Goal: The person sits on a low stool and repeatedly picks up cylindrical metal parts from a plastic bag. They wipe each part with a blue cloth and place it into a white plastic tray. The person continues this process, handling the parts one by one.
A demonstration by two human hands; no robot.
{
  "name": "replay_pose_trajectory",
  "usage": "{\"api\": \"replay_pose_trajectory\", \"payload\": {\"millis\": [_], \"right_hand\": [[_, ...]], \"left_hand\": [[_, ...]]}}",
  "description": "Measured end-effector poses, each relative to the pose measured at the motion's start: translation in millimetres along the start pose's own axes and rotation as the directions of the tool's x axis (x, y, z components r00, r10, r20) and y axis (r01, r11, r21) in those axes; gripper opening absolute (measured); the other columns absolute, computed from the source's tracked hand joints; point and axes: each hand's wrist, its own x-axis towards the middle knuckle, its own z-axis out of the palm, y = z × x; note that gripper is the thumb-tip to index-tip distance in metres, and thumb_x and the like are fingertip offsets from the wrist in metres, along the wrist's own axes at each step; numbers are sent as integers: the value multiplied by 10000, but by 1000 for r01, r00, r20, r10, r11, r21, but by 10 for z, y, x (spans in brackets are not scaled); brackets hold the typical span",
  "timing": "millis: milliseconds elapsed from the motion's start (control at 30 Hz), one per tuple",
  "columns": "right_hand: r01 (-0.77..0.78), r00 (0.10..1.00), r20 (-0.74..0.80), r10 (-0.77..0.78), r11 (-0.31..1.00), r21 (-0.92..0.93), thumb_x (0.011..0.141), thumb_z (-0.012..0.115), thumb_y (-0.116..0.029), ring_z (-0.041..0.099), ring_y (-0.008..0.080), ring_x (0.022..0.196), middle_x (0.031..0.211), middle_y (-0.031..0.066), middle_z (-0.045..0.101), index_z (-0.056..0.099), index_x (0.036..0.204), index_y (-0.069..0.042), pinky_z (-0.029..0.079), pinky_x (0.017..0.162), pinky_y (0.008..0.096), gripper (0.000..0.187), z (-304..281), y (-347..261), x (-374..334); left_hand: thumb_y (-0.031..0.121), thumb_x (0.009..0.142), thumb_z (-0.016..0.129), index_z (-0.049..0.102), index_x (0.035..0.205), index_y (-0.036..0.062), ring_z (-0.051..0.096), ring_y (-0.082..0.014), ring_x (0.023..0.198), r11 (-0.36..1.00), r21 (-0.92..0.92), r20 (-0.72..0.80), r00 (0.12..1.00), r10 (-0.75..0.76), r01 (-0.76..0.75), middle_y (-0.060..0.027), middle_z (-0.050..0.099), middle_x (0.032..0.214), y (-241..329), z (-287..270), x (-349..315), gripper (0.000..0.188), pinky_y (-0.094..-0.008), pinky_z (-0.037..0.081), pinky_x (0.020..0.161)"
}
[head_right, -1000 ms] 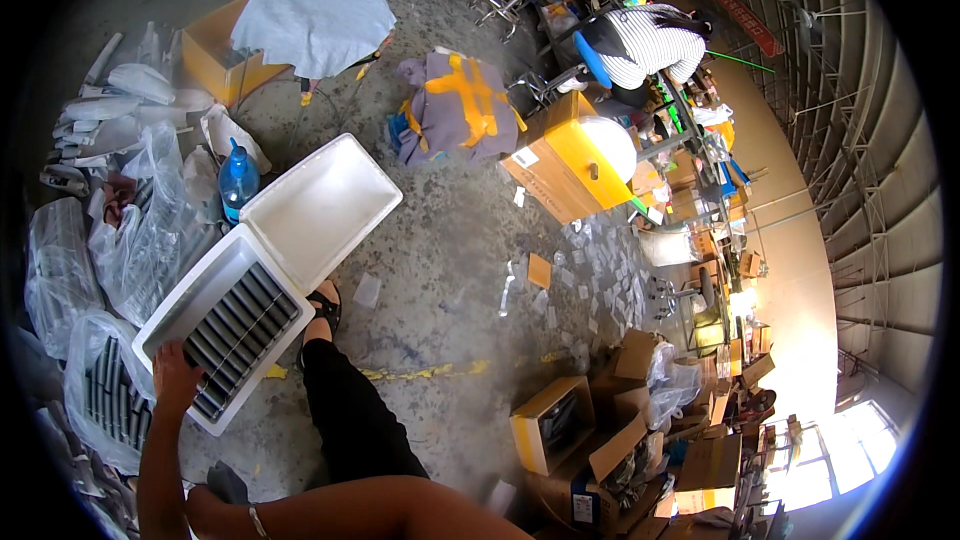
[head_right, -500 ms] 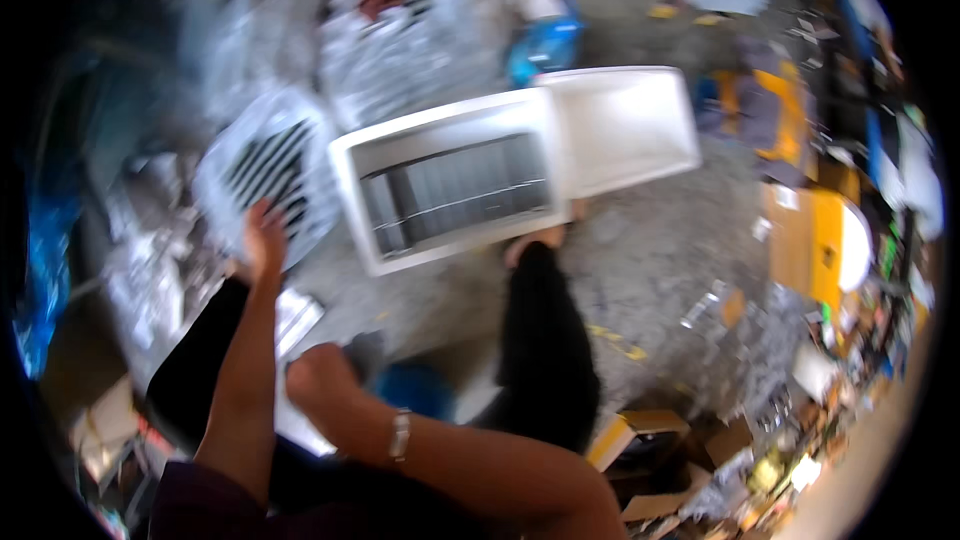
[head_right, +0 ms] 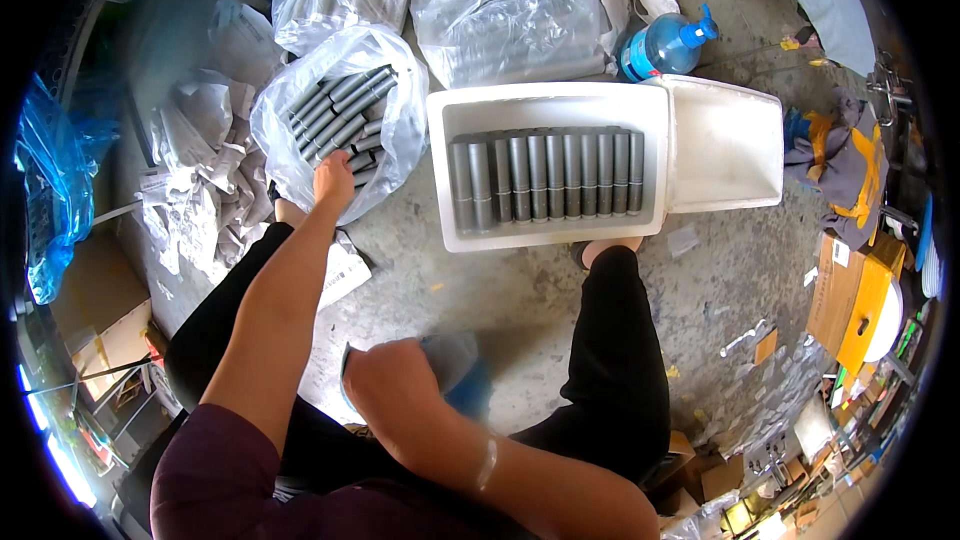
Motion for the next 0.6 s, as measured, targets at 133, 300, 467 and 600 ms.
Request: {"api": "replay_pose_trajectory", "payload": {"millis": [133,300,467,600], "right_hand": [[-3,1000,-2,3,997,80,677,608,-83,613,261,579,591,97,579,548,759,-28,458,492,369,116,-7,-18,1],[-13,1000,9,12,998,61,685,599,-88,609,266,572,585,99,573,550,758,-14,454,481,373,115,49,-4,50],[-22,999,-23,23,998,58,687,594,-89,608,255,565,578,97,569,549,748,-13,449,468,365,108,90,17,68],[-31,1000,-4,31,999,40,688,592,-88,605,249,557,573,94,565,547,749,-14,445,462,365,106,90,-17,74]], "left_hand": [[75,803,513,644,903,52,585,-338,959,958,139,103,966,236,-249,-155,624,966,26,-42,90,167,-430,466,824],[107,811,530,642,888,72,548,-308,1004,916,310,116,967,229,-254,-115,568,996,82,78,41,141,-433,446,826],[67,681,682,655,950,90,527,-287,989,919,118,29,927,375,-376,-92,544,994,325,46,61,271,-427,424,818],[106,670,719,661,912,74,514,-271,1015,914,222,112,940,322,-340,-79,541,1002,330,199,85,251,-418,417,827]]}}
